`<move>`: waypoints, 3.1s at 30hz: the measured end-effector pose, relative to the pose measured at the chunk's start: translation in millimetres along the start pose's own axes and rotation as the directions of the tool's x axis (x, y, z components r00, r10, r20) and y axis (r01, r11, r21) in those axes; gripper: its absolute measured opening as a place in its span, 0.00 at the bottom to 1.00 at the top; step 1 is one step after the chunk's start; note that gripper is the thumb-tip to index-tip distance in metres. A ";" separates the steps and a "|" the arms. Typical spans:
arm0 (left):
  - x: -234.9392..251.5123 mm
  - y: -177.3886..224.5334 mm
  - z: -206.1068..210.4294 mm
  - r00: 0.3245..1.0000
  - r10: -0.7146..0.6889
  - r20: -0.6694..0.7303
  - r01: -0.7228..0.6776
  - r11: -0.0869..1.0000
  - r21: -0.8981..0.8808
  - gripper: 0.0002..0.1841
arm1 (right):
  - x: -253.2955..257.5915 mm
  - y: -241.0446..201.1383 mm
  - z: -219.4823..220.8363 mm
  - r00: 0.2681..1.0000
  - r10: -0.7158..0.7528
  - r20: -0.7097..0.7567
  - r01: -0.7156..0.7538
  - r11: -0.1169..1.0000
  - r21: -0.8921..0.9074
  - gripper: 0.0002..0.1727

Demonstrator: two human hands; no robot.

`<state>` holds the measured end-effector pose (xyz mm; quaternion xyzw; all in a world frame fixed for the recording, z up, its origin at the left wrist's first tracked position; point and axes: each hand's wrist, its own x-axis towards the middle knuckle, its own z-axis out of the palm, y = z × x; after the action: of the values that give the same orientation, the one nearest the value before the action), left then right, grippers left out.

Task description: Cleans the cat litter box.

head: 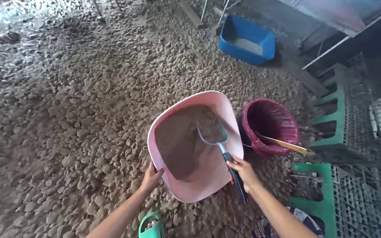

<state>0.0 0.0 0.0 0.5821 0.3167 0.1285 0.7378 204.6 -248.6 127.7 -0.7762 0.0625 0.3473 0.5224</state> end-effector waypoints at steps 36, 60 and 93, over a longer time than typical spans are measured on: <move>3.8 19.9 49.2 0.855 -0.518 -0.003 0.517 0.853 -0.067 0.26 | -25.0 -8.8 -41.2 0.988 -0.050 0.146 0.049 0.999 0.013 0.25; 17.9 -34.0 44.3 0.894 -0.448 0.001 0.414 0.828 0.377 0.45 | 4.6 -77.4 -139.7 0.819 -0.445 -0.362 -0.235 0.314 -0.920 0.32; 44.9 -11.0 40.7 0.894 -0.449 -0.009 0.356 0.698 0.622 0.48 | 40.0 6.2 129.9 0.971 0.188 0.149 0.157 -0.024 -0.987 0.37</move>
<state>57.6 -9.8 -19.7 0.7115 0.4066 -0.1873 0.5416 170.2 -129.7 71.1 -0.8653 -0.2594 0.3834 -0.1922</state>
